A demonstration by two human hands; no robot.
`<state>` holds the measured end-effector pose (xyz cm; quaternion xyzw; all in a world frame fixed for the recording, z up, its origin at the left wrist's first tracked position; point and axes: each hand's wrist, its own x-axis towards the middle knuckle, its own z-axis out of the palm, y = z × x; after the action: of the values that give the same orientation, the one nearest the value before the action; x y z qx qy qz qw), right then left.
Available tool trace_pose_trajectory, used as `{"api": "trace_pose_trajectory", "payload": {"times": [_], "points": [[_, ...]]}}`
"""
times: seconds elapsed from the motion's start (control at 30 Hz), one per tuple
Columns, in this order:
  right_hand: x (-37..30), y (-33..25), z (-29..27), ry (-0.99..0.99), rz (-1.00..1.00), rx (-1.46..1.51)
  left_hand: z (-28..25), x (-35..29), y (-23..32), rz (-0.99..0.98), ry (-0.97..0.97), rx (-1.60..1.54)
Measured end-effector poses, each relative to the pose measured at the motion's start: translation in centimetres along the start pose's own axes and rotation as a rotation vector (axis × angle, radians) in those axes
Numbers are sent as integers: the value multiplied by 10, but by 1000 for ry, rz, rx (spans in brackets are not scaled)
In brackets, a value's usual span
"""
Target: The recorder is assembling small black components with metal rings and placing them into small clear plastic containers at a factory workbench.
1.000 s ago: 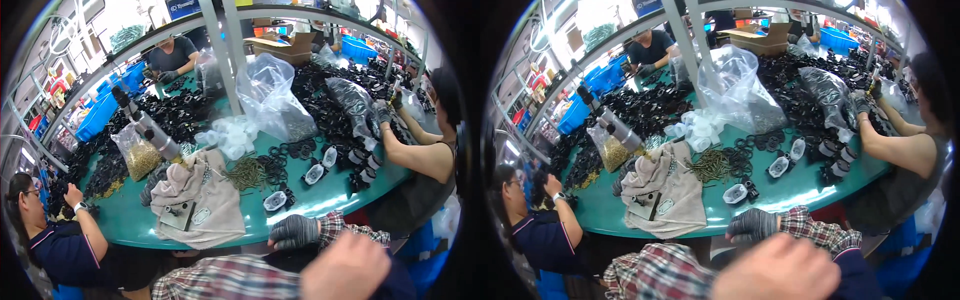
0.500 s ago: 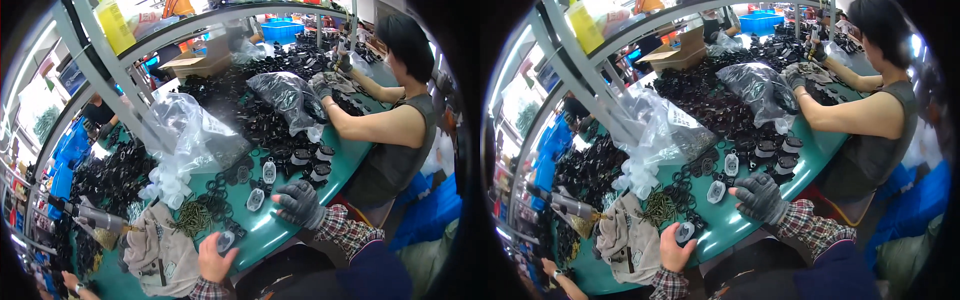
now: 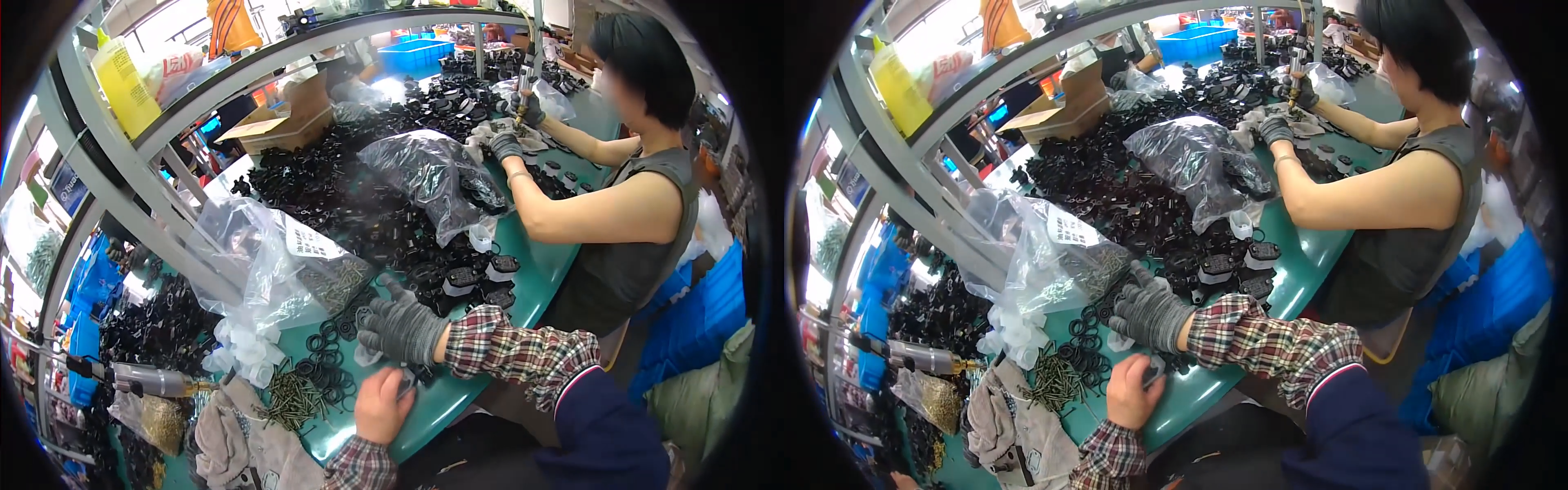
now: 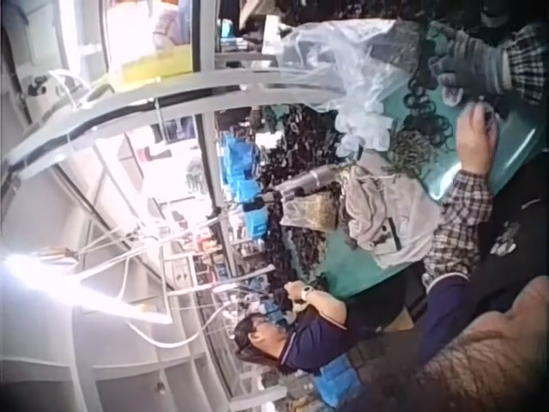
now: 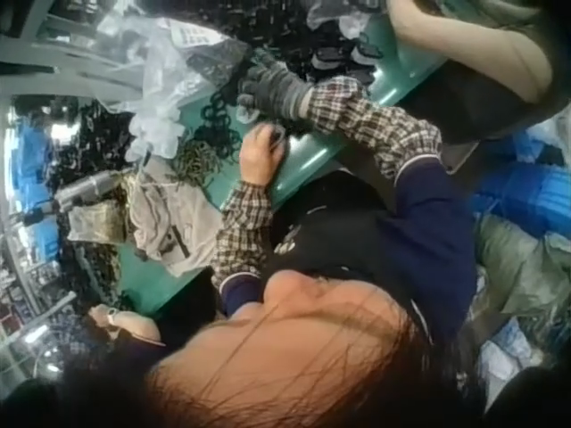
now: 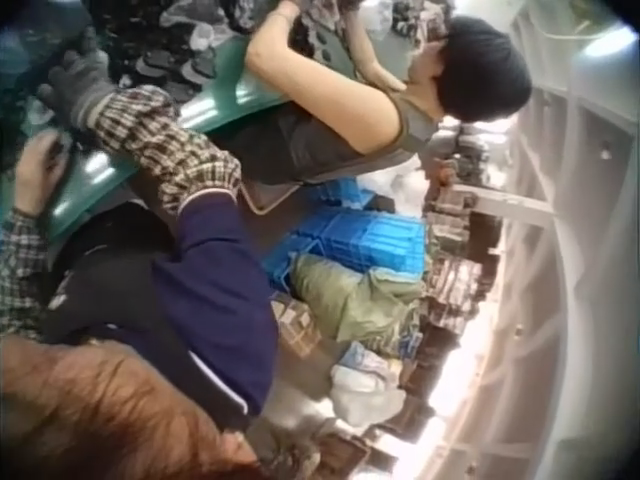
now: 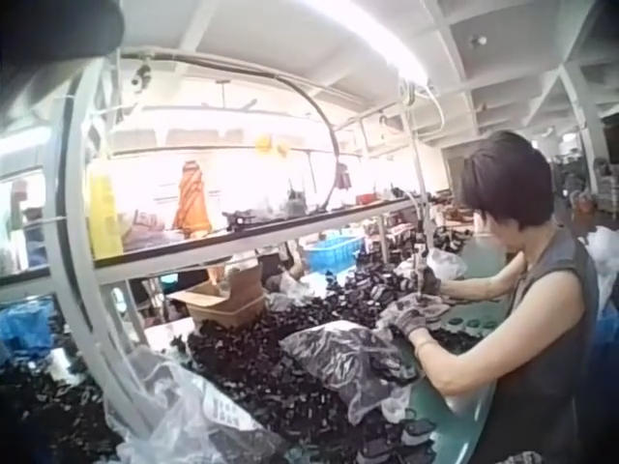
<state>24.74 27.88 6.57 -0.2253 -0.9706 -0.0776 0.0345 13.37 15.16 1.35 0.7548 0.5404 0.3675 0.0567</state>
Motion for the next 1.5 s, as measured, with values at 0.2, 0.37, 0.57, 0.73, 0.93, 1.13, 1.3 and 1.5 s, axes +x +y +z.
{"api": "trace_pose_trajectory", "payload": {"times": [0.2, 0.37, 0.57, 0.73, 0.93, 1.13, 1.3, 1.5], "points": [[-39, 38, -13, 304, 142, 20, -11, 36, -2, 3, 72, 273], [-43, 50, -8, 56, 217, -78, 9, 47, -19, 29, 12, 252], [-6, 68, -42, -206, 215, -114, 33, 63, -16, -59, 75, 357], [65, 93, -26, -425, 457, -51, 15, 55, -3, -27, 151, 343], [107, 95, -8, -441, 590, -65, -53, -30, -21, -19, 175, 326], [85, 32, -72, 127, 287, -166, -115, -81, -52, -209, 130, 526], [28, -80, -49, 88, -176, -69, -102, -65, -55, -25, -54, 537], [5, -113, -40, -85, -264, 87, -103, -62, -49, 87, -194, 721]]}}
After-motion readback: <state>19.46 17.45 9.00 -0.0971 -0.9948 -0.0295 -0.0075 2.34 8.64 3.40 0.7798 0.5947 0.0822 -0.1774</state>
